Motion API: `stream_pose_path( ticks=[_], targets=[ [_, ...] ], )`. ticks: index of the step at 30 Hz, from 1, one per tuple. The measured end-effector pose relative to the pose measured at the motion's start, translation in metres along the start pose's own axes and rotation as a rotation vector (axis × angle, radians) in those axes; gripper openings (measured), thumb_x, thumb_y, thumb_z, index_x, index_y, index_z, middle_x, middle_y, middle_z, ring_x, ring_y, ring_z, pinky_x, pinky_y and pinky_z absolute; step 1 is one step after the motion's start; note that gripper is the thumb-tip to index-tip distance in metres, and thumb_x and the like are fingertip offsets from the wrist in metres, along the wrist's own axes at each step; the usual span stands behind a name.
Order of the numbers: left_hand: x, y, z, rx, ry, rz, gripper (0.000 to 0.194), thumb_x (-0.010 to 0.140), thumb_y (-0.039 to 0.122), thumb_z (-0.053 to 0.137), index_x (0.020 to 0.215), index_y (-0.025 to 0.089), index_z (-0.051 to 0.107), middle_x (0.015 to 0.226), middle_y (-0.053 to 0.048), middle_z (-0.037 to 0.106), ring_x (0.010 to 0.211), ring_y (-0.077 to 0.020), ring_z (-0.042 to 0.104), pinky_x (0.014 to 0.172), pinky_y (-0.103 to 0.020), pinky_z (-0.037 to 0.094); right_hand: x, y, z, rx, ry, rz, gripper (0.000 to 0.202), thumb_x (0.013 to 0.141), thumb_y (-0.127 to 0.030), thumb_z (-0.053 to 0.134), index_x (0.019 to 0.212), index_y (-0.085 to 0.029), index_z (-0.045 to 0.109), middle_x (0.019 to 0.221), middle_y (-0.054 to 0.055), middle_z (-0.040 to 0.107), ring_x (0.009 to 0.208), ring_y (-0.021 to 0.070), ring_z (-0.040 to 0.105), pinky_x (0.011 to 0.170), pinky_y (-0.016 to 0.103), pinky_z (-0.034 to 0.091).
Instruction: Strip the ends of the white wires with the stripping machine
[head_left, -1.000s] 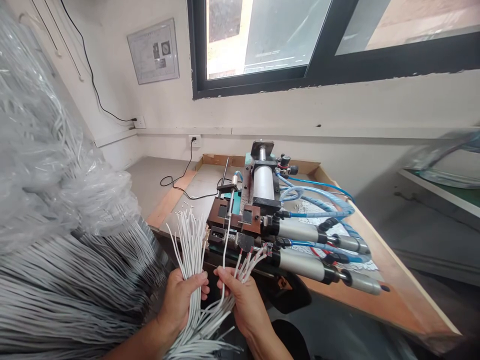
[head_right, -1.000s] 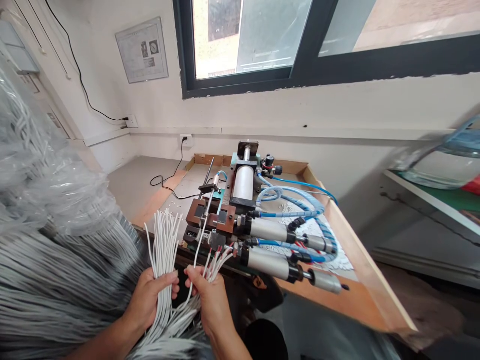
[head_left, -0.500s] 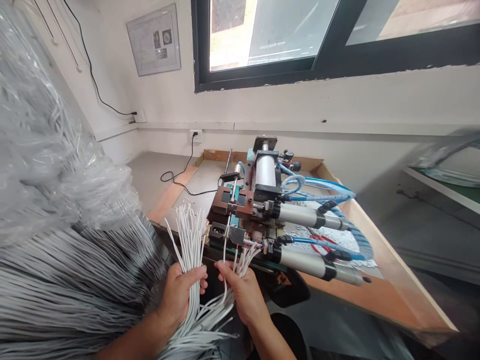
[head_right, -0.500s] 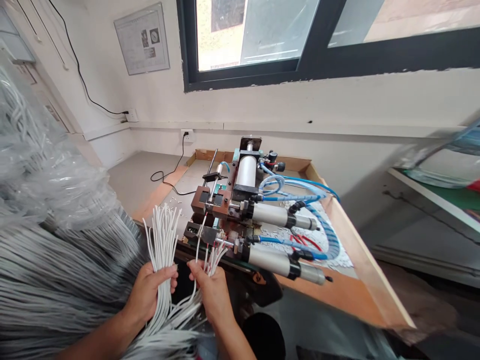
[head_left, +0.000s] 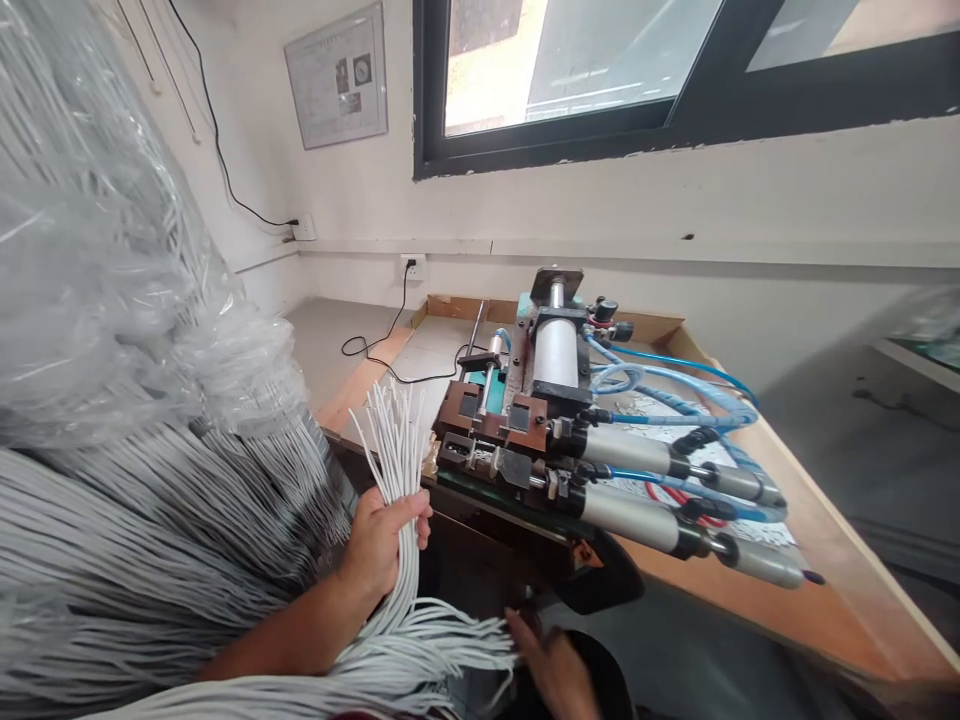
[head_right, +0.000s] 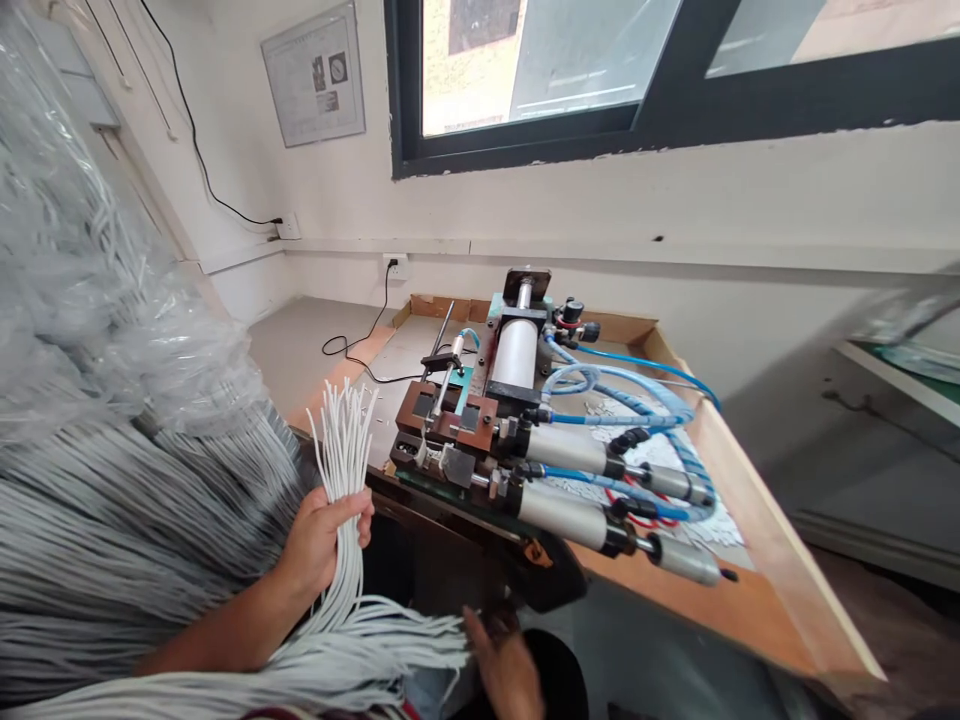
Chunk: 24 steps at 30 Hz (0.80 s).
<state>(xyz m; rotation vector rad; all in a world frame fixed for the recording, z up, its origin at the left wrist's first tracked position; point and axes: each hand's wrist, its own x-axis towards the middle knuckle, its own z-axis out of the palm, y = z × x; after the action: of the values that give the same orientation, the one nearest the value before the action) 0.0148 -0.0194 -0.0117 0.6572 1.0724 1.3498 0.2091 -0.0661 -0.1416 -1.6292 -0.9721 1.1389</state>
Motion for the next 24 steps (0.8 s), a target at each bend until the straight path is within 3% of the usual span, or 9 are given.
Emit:
stream_pose_path(
  ticks=[2, 4, 5, 8, 11, 14, 19, 21, 24],
  targets=[
    [0.0, 0.002, 0.004, -0.014, -0.012, 0.007, 0.018, 0.055, 0.023, 0.071, 0.056, 0.012, 0.057, 0.047, 0.002, 0.056, 0.037, -0.0078, 0.046, 0.037, -0.021, 0.033, 0.002, -0.029, -0.023, -0.046, 0.141, -0.019, 0.021, 0.048, -0.041, 0.069, 0.05, -0.025, 0.055, 0.063, 0.012, 0.063, 0.08, 0.0359, 0.058, 0.064, 0.04, 0.039],
    [-0.001, 0.004, 0.01, -0.032, -0.039, 0.002, 0.019, 0.056, 0.024, 0.07, 0.056, 0.012, 0.056, 0.047, 0.002, 0.055, 0.037, -0.0079, 0.046, 0.037, -0.021, 0.033, -0.005, -0.071, -0.032, -0.093, 0.355, -0.217, 0.032, 0.049, -0.043, 0.068, 0.072, -0.022, 0.064, 0.089, 0.014, 0.065, 0.096, 0.036, 0.053, 0.077, 0.042, 0.038],
    [-0.001, 0.005, 0.013, -0.044, -0.058, -0.006, 0.019, 0.056, 0.024, 0.07, 0.055, 0.012, 0.056, 0.046, 0.002, 0.055, 0.037, -0.0079, 0.046, 0.037, -0.021, 0.033, -0.011, -0.092, -0.029, -0.02, 0.346, -0.318, 0.039, 0.052, -0.042, 0.068, 0.085, -0.022, 0.065, 0.1, 0.013, 0.063, 0.101, 0.0336, 0.051, 0.082, 0.041, 0.037],
    [0.0, 0.01, 0.021, -0.102, -0.114, -0.026, 0.017, 0.057, 0.023, 0.069, 0.057, 0.012, 0.056, 0.046, 0.003, 0.053, 0.036, -0.0071, 0.045, 0.036, -0.021, 0.032, -0.031, -0.132, 0.011, 0.358, -0.186, -0.277, 0.053, 0.052, -0.033, 0.075, 0.102, -0.024, 0.062, 0.103, 0.009, 0.064, 0.093, 0.0273, 0.056, 0.08, 0.037, 0.041],
    [0.006, 0.019, 0.023, -0.169, -0.144, -0.031, 0.017, 0.059, 0.023, 0.068, 0.059, 0.013, 0.055, 0.048, 0.004, 0.053, 0.037, -0.0057, 0.044, 0.037, -0.019, 0.033, -0.043, -0.124, 0.061, 0.378, -0.817, -0.169, 0.039, 0.054, -0.033, 0.075, 0.089, -0.016, 0.068, 0.081, 0.007, 0.067, 0.076, 0.0245, 0.059, 0.072, 0.034, 0.043],
    [0.01, 0.021, 0.013, -0.202, -0.175, -0.064, 0.021, 0.059, 0.029, 0.069, 0.067, 0.012, 0.059, 0.052, 0.001, 0.057, 0.042, -0.0087, 0.051, 0.044, -0.024, 0.043, -0.047, -0.099, 0.084, 0.306, -0.869, -0.092, 0.029, 0.062, -0.039, 0.069, 0.07, -0.011, 0.069, 0.062, 0.002, 0.063, 0.06, 0.018, 0.055, 0.062, 0.029, 0.042],
    [-0.007, 0.001, -0.014, -0.036, -0.367, -0.341, 0.034, 0.044, 0.018, 0.078, 0.073, 0.011, 0.063, 0.057, -0.005, 0.065, 0.051, -0.0181, 0.061, 0.052, -0.03, 0.047, -0.058, -0.098, 0.076, 0.391, -0.781, -0.097, 0.028, 0.066, -0.04, 0.065, 0.075, -0.014, 0.068, 0.064, 0.001, 0.061, 0.06, 0.0155, 0.054, 0.064, 0.027, 0.042],
    [-0.015, -0.008, -0.022, -0.004, -0.35, -0.359, 0.024, 0.045, 0.016, 0.077, 0.064, 0.009, 0.063, 0.055, -0.006, 0.065, 0.049, -0.0164, 0.059, 0.052, -0.028, 0.046, -0.06, -0.106, 0.072, 0.424, -0.807, -0.088, 0.032, 0.065, -0.042, 0.066, 0.082, -0.015, 0.068, 0.069, 0.002, 0.063, 0.066, 0.0176, 0.056, 0.069, 0.029, 0.042],
    [-0.02, -0.014, -0.028, -0.062, -0.285, -0.291, 0.02, 0.049, 0.017, 0.074, 0.065, 0.01, 0.064, 0.055, -0.004, 0.064, 0.049, -0.015, 0.057, 0.051, -0.027, 0.044, -0.053, -0.112, 0.064, 0.21, -0.848, -0.091, 0.033, 0.067, -0.046, 0.062, 0.066, -0.013, 0.067, 0.058, 0.001, 0.059, 0.057, 0.0154, 0.052, 0.059, 0.026, 0.041]
  ],
)
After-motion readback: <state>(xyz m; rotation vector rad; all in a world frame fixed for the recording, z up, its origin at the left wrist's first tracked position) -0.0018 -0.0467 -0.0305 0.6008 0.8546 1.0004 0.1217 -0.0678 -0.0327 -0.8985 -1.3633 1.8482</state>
